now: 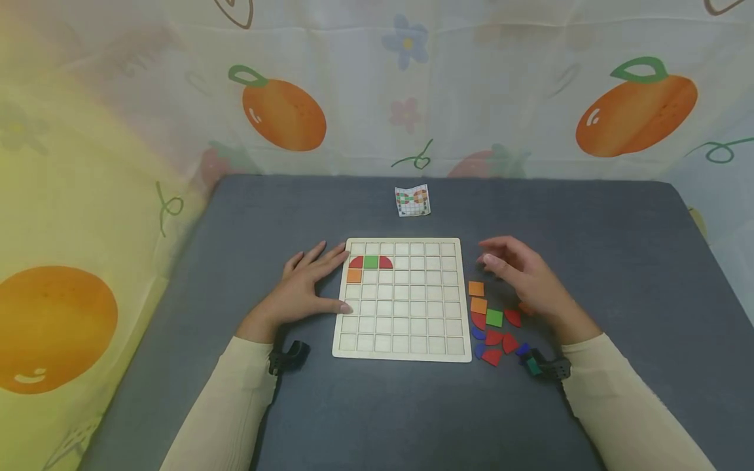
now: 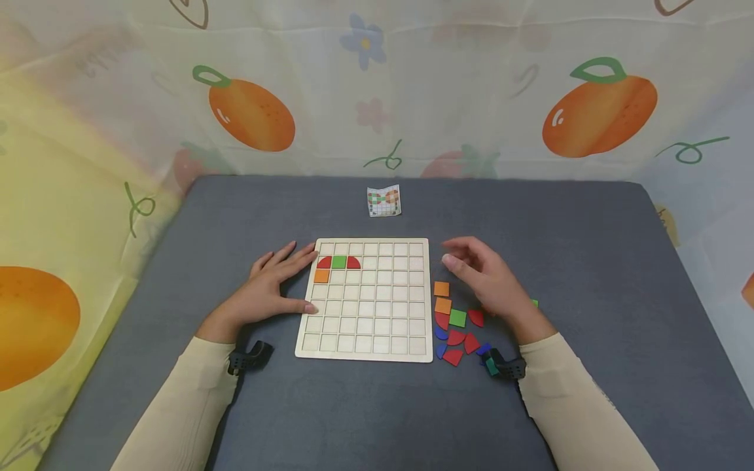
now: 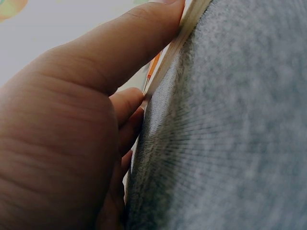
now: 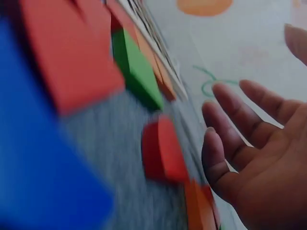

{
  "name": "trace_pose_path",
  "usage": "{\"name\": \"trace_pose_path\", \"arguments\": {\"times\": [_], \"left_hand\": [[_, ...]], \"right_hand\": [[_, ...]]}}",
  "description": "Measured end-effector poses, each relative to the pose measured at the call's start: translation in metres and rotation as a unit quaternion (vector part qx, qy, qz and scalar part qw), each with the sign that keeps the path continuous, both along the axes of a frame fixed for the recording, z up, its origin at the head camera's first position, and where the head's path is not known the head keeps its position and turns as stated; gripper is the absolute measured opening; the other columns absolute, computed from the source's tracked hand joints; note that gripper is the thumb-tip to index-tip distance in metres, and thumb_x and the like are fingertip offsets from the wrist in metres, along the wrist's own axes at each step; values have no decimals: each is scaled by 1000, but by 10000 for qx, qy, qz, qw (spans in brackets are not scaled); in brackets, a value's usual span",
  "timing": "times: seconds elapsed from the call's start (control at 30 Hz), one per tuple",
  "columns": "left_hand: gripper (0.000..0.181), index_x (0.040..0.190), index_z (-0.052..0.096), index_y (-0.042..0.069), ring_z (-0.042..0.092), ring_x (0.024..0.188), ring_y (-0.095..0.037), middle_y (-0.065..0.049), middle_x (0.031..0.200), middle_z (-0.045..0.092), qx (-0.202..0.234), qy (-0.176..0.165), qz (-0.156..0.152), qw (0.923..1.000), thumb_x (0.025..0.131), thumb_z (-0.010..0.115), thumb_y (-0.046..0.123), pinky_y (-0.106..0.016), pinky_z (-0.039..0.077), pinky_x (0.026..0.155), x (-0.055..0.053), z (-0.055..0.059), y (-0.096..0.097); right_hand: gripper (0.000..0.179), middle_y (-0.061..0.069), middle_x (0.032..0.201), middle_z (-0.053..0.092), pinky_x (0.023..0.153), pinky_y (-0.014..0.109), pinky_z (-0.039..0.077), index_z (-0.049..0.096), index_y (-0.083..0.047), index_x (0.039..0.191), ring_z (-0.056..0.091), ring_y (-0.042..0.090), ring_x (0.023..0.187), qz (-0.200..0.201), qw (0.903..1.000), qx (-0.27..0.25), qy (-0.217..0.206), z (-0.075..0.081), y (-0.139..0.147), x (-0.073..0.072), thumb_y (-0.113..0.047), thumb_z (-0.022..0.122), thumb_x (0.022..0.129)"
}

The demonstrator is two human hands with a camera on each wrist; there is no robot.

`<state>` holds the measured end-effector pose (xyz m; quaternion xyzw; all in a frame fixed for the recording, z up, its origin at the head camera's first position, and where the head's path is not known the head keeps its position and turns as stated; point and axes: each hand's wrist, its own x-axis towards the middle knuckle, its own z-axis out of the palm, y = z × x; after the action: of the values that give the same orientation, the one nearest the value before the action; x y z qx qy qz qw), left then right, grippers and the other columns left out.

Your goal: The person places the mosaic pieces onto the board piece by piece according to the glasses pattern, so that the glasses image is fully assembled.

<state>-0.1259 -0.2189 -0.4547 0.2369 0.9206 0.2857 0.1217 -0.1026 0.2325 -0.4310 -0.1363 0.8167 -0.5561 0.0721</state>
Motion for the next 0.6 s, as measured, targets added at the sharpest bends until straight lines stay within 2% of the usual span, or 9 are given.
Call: {"name": "trace_pose_path", "arguments": {"times": [0.1, 0.2, 0.37, 0.5, 0.6], "left_hand": [[115, 173, 35, 24, 3, 166, -23, 13, 178, 22, -7, -2, -4, 10000, 81, 92, 63, -61, -4, 125, 0, -1, 0], [115, 173, 35, 24, 3, 166, -23, 13, 178, 22, -4, 18, -25, 10000, 81, 91, 64, -61, -4, 125, -1, -1, 0], [115, 173, 36, 23, 3, 166, -25, 11, 178, 23, -9, 59, -25, 10000, 81, 91, 64, -62, -3, 125, -1, -2, -1], [115, 173, 36, 22, 4, 166, -26, 11, 178, 24, -35, 69, 4, 10000, 81, 91, 64, -62, -3, 125, -1, -2, -1], [115, 173, 36, 23, 4, 166, -25, 12, 178, 23, -38, 64, 17, 10000, 81, 92, 64, -61, -3, 125, 0, -2, 0]], "right_hand": [[43, 15, 128, 69, 95, 29, 49, 60, -1, 148, 64, 26, 114, -29, 9988, 459, -184, -2, 7, 1, -25, 65, 113], [45, 13, 130, 68, 97, 39, 50, 62, -3, 146, 63, 26, 116, 131, 9958, 842, -346, -7, 11, 1, -26, 72, 109], [42, 11, 132, 66, 100, 54, 48, 68, -4, 141, 60, 30, 116, 434, 9876, 1509, -46, -13, 10, 0, -18, 81, 103], [35, 8, 129, 63, 95, 53, 50, 75, -5, 134, 58, 29, 112, 573, 9811, 1839, 179, -13, 7, 2, -11, 82, 100], [28, 6, 125, 60, 89, 48, 51, 79, -8, 127, 57, 26, 108, 590, 9794, 1920, 197, -11, 5, 3, -11, 83, 100]]}}
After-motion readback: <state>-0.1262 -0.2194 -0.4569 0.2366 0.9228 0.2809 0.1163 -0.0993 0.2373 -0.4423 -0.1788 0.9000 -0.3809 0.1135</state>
